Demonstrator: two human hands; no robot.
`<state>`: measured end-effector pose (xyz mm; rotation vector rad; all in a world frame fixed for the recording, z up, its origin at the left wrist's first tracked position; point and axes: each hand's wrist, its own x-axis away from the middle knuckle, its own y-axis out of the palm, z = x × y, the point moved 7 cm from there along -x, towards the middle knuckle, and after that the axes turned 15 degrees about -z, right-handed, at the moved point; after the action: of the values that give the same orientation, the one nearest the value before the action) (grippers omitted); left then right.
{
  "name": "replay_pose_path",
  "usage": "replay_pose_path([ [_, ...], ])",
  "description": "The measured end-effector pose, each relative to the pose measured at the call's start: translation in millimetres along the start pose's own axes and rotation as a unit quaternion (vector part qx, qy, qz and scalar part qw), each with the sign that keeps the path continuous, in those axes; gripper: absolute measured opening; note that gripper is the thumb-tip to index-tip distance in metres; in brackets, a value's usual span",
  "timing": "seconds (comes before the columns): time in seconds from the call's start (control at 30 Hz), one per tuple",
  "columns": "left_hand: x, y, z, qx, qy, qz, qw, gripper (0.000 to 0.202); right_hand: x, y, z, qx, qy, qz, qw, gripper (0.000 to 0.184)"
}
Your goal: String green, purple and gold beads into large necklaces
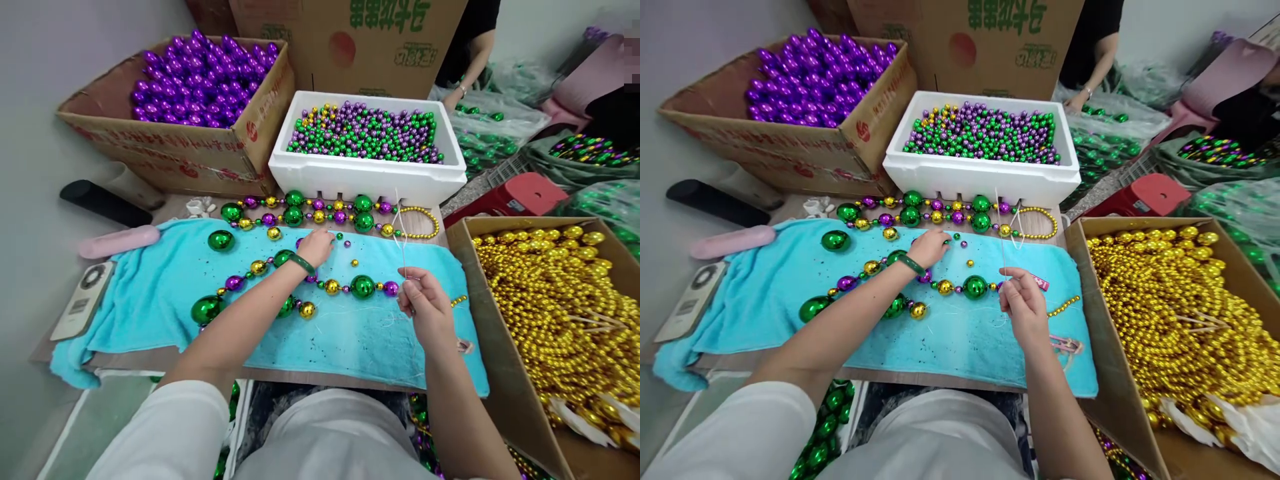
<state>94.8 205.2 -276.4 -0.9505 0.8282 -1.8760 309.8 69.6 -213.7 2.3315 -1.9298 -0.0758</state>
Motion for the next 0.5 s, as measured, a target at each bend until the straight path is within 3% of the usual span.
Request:
replay_pose_path([
  [0.13, 6, -10.8, -4, 0.065, -0.015, 0.018, 0.998, 0.022, 2, 3, 17, 0.016, 0.029, 0.003, 0.999, 0.024],
  [0.2, 20, -17.8, -4, 0.206, -0.01, 0.025, 0.978, 0.022, 4, 6, 27, 0.032, 0.042, 0.0, 0.999, 0.024],
  [0.23, 28, -19.2, -4, 0.32, -0.001, 0.021, 0.947, 0.022, 5, 9, 33, 0.041, 0.048, -0.003, 0.998, 0.024],
  [0.3, 44, -18.2, -1, 0.553, 0.02, 0.003, 0.833, 0.021, 6, 14, 43, 0.057, 0.054, -0.01, 0.997, 0.025],
  [0.33, 51, -17.6, 2, 0.634, 0.028, -0.005, 0.773, 0.019, 6, 17, 47, 0.065, 0.055, -0.014, 0.996, 0.026],
  [0.37, 58, -17.5, 4, 0.681, 0.032, -0.012, 0.732, 0.018, 6, 19, 49, 0.071, 0.054, -0.016, 0.996, 0.026],
  [0.43, 68, -17.7, 6, 0.726, 0.031, -0.011, 0.687, 0.017, 6, 24, 52, 0.082, 0.052, -0.02, 0.995, 0.027],
  [0.5, 73, -16.8, 5, 0.748, 0.028, -0.007, 0.664, 0.016, 6, 27, 51, 0.09, 0.05, -0.025, 0.994, 0.027],
])
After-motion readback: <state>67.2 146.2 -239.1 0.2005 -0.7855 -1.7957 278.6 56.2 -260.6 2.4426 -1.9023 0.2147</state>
